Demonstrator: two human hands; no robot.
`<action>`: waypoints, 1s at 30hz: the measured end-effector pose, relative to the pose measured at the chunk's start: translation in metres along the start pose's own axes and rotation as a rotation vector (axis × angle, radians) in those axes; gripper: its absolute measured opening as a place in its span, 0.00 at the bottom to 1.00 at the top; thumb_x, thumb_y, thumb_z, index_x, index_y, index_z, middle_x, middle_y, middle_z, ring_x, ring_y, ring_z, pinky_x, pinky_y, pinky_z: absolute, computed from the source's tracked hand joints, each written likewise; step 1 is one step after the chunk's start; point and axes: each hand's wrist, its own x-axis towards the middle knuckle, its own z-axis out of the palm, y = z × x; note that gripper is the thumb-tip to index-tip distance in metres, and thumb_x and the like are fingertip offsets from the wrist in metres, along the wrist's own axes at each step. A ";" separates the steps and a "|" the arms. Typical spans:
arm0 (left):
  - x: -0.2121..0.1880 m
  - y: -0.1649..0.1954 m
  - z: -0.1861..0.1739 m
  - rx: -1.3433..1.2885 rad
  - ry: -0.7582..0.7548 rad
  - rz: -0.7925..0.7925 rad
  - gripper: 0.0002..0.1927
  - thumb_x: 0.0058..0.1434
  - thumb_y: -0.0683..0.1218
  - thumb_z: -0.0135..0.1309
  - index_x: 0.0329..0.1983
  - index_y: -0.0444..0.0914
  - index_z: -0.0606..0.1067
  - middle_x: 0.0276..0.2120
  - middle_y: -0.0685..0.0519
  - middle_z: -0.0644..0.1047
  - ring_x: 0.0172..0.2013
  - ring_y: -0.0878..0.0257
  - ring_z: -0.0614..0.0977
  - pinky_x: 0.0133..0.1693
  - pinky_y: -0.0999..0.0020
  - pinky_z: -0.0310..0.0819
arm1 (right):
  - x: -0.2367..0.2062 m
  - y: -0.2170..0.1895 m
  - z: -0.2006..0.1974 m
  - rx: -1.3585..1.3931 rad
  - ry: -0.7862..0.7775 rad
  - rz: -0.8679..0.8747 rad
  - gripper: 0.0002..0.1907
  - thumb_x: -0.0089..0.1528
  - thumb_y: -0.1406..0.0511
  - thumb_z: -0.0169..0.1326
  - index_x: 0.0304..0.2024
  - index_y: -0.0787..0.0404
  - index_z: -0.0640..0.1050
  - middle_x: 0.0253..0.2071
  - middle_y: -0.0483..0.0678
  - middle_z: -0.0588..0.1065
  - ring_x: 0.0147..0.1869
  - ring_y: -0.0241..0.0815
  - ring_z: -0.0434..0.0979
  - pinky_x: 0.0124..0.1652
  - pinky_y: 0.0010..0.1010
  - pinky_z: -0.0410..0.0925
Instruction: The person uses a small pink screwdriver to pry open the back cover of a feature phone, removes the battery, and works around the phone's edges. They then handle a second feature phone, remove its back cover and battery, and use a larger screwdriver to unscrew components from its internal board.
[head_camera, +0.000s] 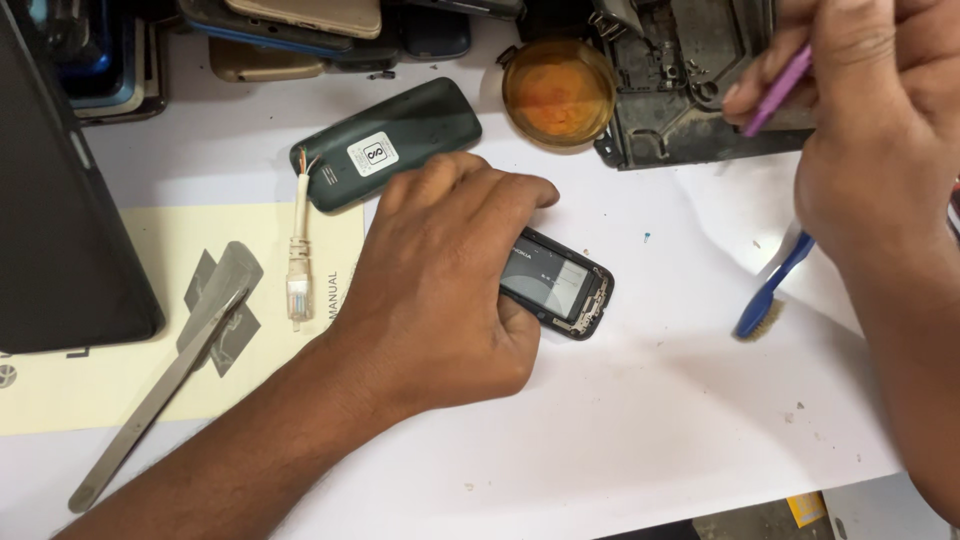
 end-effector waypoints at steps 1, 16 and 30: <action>0.000 0.000 0.000 -0.009 -0.016 -0.008 0.34 0.38 0.37 0.51 0.55 0.32 0.72 0.47 0.44 0.77 0.56 0.46 0.73 0.57 0.51 0.63 | 0.002 -0.002 -0.001 -0.024 0.029 0.036 0.16 0.84 0.63 0.38 0.48 0.68 0.70 0.36 0.48 0.70 0.36 0.38 0.76 0.41 0.28 0.73; 0.001 -0.004 -0.002 -0.037 -0.038 -0.033 0.33 0.42 0.41 0.57 0.55 0.33 0.71 0.50 0.43 0.73 0.54 0.49 0.72 0.54 0.51 0.65 | 0.031 -0.007 -0.002 -0.618 -0.025 0.049 0.09 0.67 0.73 0.59 0.50 0.68 0.81 0.40 0.48 0.78 0.41 0.34 0.77 0.40 0.24 0.70; 0.002 -0.005 0.000 -0.040 -0.040 -0.046 0.31 0.42 0.41 0.59 0.54 0.33 0.73 0.48 0.44 0.73 0.53 0.50 0.73 0.52 0.52 0.64 | 0.054 0.006 0.008 -0.818 -0.091 0.080 0.08 0.60 0.69 0.64 0.41 0.65 0.83 0.28 0.54 0.77 0.28 0.40 0.75 0.30 0.33 0.68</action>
